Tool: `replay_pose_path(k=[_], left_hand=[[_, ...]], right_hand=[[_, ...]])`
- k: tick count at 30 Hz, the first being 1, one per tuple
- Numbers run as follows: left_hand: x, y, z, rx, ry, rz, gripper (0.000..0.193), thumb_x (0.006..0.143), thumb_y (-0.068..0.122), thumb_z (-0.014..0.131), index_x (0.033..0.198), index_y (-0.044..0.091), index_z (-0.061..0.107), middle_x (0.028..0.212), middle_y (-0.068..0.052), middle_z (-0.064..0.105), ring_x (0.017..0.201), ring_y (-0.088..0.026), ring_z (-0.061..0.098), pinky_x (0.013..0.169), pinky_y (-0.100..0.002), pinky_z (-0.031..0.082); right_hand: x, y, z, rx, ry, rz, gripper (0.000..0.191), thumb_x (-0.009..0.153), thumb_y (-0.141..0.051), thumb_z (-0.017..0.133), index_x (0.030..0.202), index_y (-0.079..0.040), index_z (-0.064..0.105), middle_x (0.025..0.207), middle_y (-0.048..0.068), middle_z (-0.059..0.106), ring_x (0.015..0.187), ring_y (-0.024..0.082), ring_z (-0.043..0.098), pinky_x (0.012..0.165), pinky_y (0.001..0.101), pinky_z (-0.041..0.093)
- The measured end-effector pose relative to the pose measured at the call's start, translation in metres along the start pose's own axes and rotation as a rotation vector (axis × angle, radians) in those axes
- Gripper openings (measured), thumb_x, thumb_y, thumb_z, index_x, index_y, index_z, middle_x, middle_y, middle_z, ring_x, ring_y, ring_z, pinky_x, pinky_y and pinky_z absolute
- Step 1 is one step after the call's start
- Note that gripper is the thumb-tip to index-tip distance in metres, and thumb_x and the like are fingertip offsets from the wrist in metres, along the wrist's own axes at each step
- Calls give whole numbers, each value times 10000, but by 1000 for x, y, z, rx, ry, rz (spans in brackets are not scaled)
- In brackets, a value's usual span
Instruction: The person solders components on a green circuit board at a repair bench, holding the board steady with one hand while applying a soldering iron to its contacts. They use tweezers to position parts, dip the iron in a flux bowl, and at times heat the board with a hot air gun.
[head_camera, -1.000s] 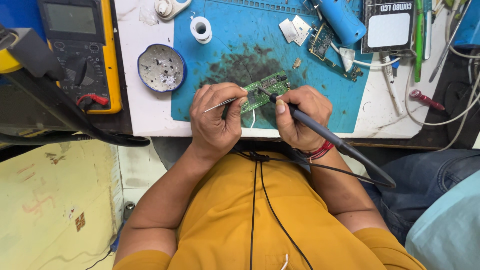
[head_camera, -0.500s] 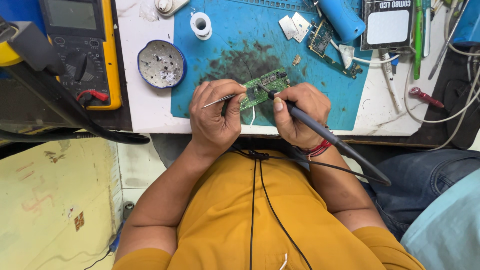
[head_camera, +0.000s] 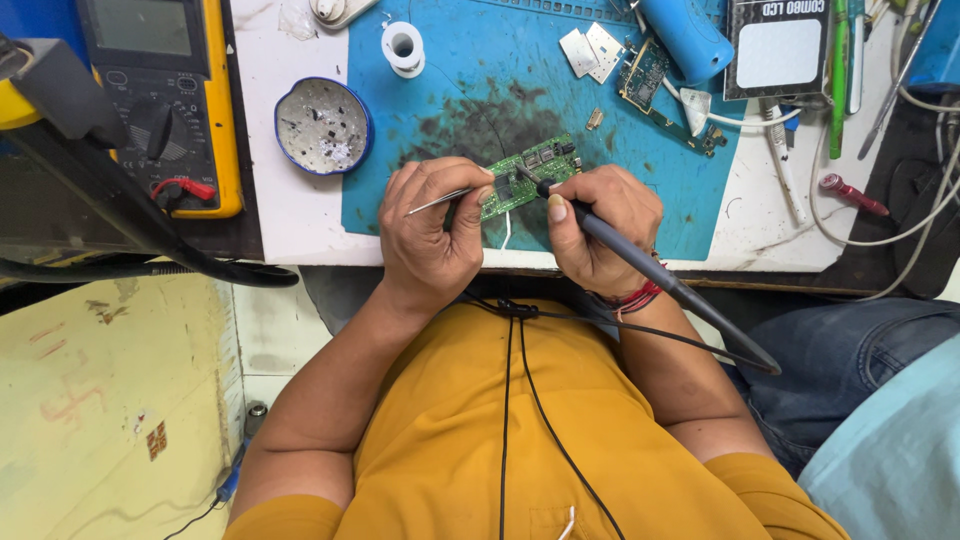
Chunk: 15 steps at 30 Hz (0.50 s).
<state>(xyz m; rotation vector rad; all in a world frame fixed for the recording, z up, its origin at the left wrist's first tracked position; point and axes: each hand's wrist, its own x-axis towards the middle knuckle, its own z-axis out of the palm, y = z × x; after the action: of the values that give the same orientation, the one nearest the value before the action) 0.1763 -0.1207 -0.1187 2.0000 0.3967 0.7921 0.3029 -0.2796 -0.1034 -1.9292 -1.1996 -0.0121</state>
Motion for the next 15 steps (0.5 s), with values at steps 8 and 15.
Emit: replay_pose_path(k=[8,15], left_hand=[[0,0,0,3,-2,0,106,1019,75,715,1081,116,639,1040,-37,703,878,-250,627,815,-375,462],[0,0,0,9,-2,0,107,1020,76,716,1081,117,639,1041,-38,703,883,-254,626,819,-375,463]], right_hand=[[0,0,0,-2,-2,0,76,995,-66,694,973,-33,629,843,105,669,722,283,641,664,368,490],[0,0,0,-5,0,9,78,1000,-70,693,977,-35,628,836,105,663,718,280,636,663,370,486]])
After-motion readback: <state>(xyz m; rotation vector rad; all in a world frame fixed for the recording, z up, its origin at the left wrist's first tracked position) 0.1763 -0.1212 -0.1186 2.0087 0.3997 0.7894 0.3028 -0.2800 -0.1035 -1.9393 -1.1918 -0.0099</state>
